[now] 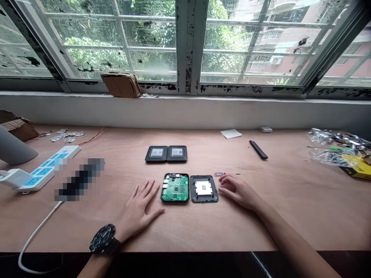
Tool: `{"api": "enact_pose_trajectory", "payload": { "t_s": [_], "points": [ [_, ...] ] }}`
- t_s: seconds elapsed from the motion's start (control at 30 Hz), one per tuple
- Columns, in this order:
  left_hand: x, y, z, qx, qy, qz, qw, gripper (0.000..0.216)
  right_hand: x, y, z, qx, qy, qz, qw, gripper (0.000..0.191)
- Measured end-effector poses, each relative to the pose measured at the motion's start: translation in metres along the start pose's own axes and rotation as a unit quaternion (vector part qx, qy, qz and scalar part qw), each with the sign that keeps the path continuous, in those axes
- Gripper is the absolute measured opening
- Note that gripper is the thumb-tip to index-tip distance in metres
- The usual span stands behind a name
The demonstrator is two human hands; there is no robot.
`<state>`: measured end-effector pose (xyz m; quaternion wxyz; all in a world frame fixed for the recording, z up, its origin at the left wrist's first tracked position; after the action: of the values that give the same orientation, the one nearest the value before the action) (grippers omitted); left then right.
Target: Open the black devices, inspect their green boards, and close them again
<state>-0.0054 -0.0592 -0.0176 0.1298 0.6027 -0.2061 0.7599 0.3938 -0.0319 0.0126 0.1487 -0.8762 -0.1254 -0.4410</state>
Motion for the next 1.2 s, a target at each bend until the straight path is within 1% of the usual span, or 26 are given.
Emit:
{"api": "enact_pose_trajectory", "payload": {
  "t_s": [0.03, 0.07, 0.17, 0.23, 0.33, 0.4, 0.47, 0.57, 0.67, 0.73, 0.83, 0.9, 1.0, 1.07, 1.13, 1.2],
  "points": [
    [0.0, 0.0, 0.0, 0.0, -0.002, 0.004, 1.0, 0.086, 0.001, 0.001, -0.002, 0.002, 0.008, -0.008, 1.0, 0.031],
    [0.0, 0.0, 0.0, -0.001, -0.005, 0.007, 1.0, 0.086, 0.002, 0.002, -0.004, 0.004, 0.016, -0.018, 1.0, 0.04],
    [-0.001, 0.0, 0.0, -0.008, -0.015, 0.007, 1.0, 0.087, 0.003, 0.004, -0.006, 0.007, 0.043, -0.047, 0.998, 0.074],
    [-0.002, 0.0, 0.0, -0.012, -0.023, 0.005, 1.0, 0.088, 0.002, 0.005, -0.005, 0.008, 0.063, -0.072, 0.995, 0.093],
    [-0.003, 0.0, -0.001, -0.016, -0.029, 0.004, 0.999, 0.089, -0.004, 0.007, 0.0, 0.013, 0.088, -0.113, 0.99, 0.113],
    [-0.003, 0.0, -0.001, -0.017, -0.03, 0.001, 0.999, 0.09, -0.009, 0.007, 0.002, 0.026, 0.101, -0.124, 0.987, 0.121],
    [-0.004, 0.0, -0.002, -0.017, -0.027, -0.005, 0.999, 0.09, -0.014, 0.007, 0.002, 0.047, 0.11, -0.123, 0.985, 0.123],
    [-0.004, -0.001, -0.003, -0.017, -0.018, -0.01, 1.0, 0.091, -0.019, 0.008, 0.002, 0.07, 0.109, -0.109, 0.986, 0.12],
    [-0.005, -0.001, -0.003, -0.02, -0.006, -0.001, 1.0, 0.091, -0.02, 0.006, 0.003, 0.066, 0.089, -0.081, 0.991, 0.118],
    [-0.005, 0.0, -0.003, -0.023, 0.007, 0.001, 1.0, 0.091, -0.021, 0.002, 0.002, 0.063, 0.074, -0.069, 0.993, 0.12],
    [0.0, 0.001, -0.006, -0.019, 0.046, -0.01, 0.999, 0.097, -0.022, -0.006, -0.003, 0.068, 0.059, -0.079, 0.993, 0.123],
    [0.007, -0.002, -0.012, -0.01, 0.099, -0.035, 0.994, 0.098, -0.022, -0.009, -0.007, 0.066, 0.047, -0.088, 0.993, 0.118],
    [0.018, -0.016, -0.023, 0.005, 0.182, -0.082, 0.98, 0.099, -0.02, -0.009, -0.007, 0.055, 0.013, -0.065, 0.996, 0.11],
    [0.025, -0.032, -0.027, 0.001, 0.219, -0.095, 0.971, 0.105, -0.018, -0.008, -0.001, 0.051, -0.037, -0.037, 0.997, 0.108],
    [0.027, -0.048, -0.025, -0.019, 0.249, -0.103, 0.963, 0.11, -0.015, -0.008, 0.008, 0.048, -0.11, -0.004, 0.993, 0.103],
    [0.024, -0.063, -0.017, -0.042, 0.272, -0.111, 0.955, 0.113, -0.01, -0.009, 0.02, 0.039, -0.182, 0.038, 0.982, 0.095]
  ]
}}
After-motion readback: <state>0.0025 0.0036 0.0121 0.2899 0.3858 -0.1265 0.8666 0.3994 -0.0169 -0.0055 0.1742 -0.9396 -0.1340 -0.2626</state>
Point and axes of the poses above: each hand's wrist, its own y-axis away from the middle knuckle, its own x-axis out of the back of the hand, z = x × y, the point moved 4 cm from there along -y, towards the middle knuckle, and after that the axes turned 5 degrees about y, right-handed, at the moved point
